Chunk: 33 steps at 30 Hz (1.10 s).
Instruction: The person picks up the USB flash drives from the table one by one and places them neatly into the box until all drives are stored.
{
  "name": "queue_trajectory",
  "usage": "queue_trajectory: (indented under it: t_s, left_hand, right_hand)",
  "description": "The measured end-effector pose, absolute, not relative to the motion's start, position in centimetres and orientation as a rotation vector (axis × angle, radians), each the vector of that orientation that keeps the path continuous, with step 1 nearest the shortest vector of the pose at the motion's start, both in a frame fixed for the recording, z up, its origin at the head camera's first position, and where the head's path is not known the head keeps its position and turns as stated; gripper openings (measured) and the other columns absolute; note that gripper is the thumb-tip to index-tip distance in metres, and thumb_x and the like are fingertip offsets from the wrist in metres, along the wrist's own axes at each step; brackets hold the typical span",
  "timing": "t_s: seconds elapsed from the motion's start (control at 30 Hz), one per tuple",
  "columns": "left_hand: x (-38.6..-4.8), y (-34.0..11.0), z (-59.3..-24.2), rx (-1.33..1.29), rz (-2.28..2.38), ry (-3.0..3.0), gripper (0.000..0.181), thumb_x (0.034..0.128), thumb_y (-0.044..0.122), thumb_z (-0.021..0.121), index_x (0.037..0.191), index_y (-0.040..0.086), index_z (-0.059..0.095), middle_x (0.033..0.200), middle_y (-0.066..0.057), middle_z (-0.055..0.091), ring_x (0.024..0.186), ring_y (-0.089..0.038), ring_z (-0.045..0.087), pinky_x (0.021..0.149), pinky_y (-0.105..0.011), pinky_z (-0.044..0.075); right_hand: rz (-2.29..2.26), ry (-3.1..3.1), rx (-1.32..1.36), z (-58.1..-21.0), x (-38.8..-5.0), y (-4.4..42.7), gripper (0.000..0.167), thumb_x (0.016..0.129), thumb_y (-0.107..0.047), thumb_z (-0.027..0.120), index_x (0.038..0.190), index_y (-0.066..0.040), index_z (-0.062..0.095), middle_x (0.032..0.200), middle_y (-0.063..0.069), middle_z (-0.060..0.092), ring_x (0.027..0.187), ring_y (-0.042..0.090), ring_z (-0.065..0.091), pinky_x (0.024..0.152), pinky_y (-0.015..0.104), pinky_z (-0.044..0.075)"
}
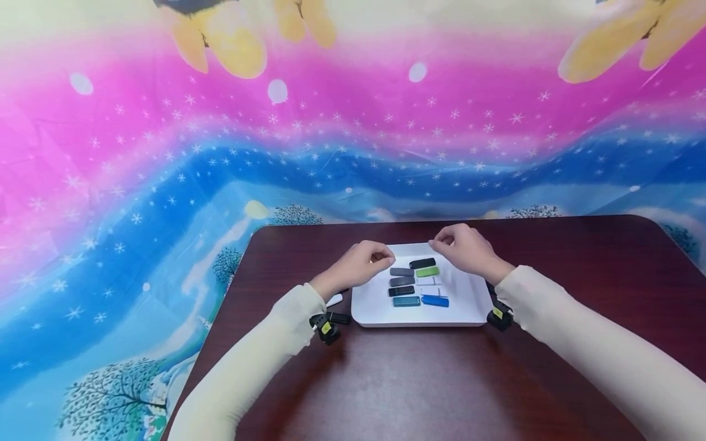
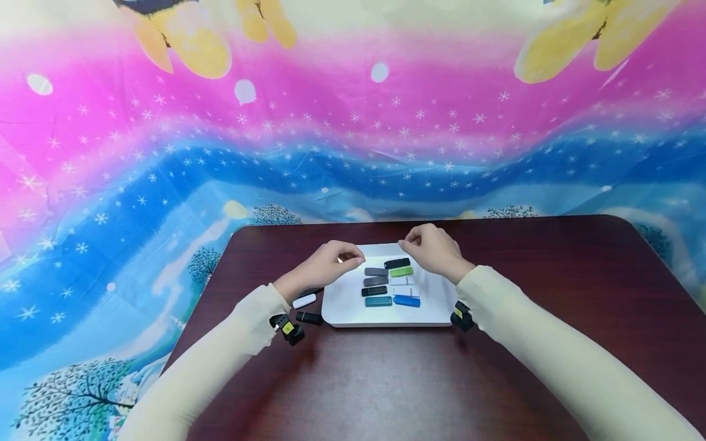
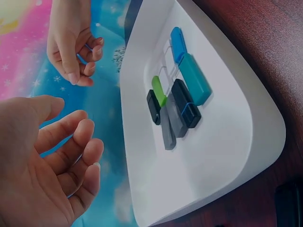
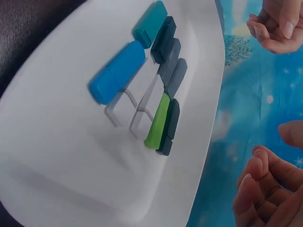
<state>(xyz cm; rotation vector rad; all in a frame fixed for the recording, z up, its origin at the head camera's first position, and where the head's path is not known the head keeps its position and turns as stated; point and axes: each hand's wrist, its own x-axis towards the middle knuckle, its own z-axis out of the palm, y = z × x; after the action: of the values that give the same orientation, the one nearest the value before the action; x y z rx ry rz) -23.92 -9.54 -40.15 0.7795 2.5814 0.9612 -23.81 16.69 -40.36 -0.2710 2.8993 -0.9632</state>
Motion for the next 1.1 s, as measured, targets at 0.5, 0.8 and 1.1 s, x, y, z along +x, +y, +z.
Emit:
queue_trajectory:
  t_s: [0.5, 0.8, 1.1]
  left_hand:
    - [-23.4, -12.3, -39.9, 0.727, 1.022, 2.622, 0.025, 0.1045, 0.027, 0.057, 0.118, 0.012, 0.072, 0.112, -0.007, 0.073, 0.099, -0.017, 0.063, 0.088, -0.037, 0.052]
    - [-23.2, -15.6, -41.1, 0.580, 1.111, 2.647, 0.027, 0.1043, 0.025, 0.057, 0.120, 0.008, 0.071, 0.117, -0.007, 0.072, 0.106, -0.020, 0.067, 0.088, -0.039, 0.055]
    - [-22.4, -18.9, -43.2, 0.495, 1.166, 2.648, 0.026, 0.1000, 0.021, 0.064, 0.117, 0.003, 0.072, 0.104, -0.007, 0.073, 0.095, -0.019, 0.065, 0.086, -0.037, 0.055]
  right_hand:
    - [-1.022, 2.902, -0.333, -40.7, -22.3, 15.8, 0.028, 0.099, -0.031, 0.062, 0.110, -0.008, 0.076, 0.099, 0.009, 0.074, 0.084, 0.021, 0.062, 0.065, 0.030, 0.046]
    - [-1.071, 2.871, -0.423, -40.9, -21.1, 14.5, 0.022, 0.098, -0.027, 0.065, 0.107, -0.010, 0.077, 0.094, 0.005, 0.073, 0.080, 0.019, 0.059, 0.068, 0.030, 0.048]
    - [-1.085, 2.836, -0.485, -40.8, -20.2, 13.4, 0.018, 0.098, -0.025, 0.066, 0.101, -0.011, 0.077, 0.086, 0.005, 0.073, 0.071, 0.016, 0.056, 0.066, 0.031, 0.046]
